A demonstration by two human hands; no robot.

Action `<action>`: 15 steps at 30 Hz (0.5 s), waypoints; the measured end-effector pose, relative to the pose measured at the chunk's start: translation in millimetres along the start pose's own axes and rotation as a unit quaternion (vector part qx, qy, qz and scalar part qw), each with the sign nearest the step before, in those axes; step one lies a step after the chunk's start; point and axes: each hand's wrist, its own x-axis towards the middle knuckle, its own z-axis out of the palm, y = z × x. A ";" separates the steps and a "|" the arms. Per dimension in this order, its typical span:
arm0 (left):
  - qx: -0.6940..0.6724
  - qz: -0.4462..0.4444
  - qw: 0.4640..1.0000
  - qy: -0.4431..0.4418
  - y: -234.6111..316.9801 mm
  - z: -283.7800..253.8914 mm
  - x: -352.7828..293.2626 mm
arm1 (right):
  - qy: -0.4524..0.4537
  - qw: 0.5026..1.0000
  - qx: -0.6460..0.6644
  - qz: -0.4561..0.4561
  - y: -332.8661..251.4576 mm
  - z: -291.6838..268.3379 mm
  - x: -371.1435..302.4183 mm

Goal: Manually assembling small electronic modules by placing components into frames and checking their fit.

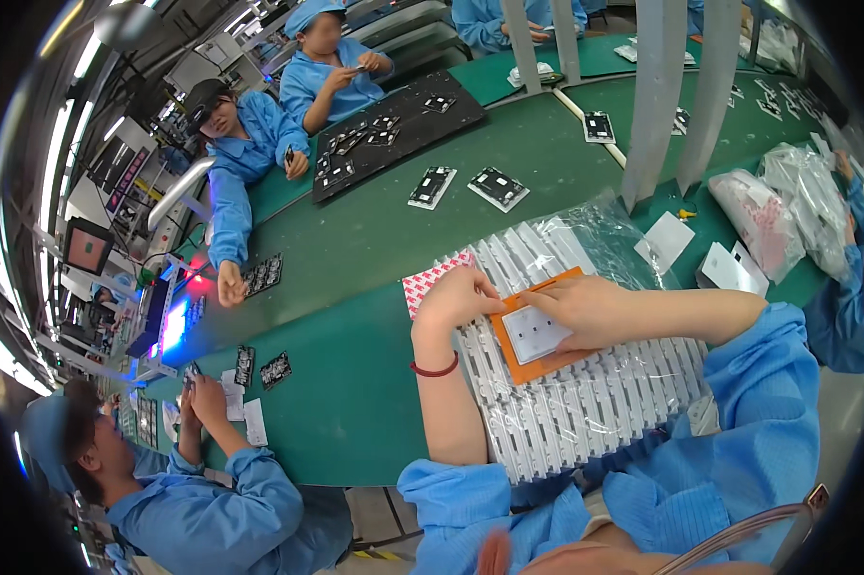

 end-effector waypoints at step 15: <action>-0.031 0.011 0.999 -0.023 -0.1 -2.1 22.0 | 0.250 0.947 -0.177 -0.099 1.9 24.7 -11.8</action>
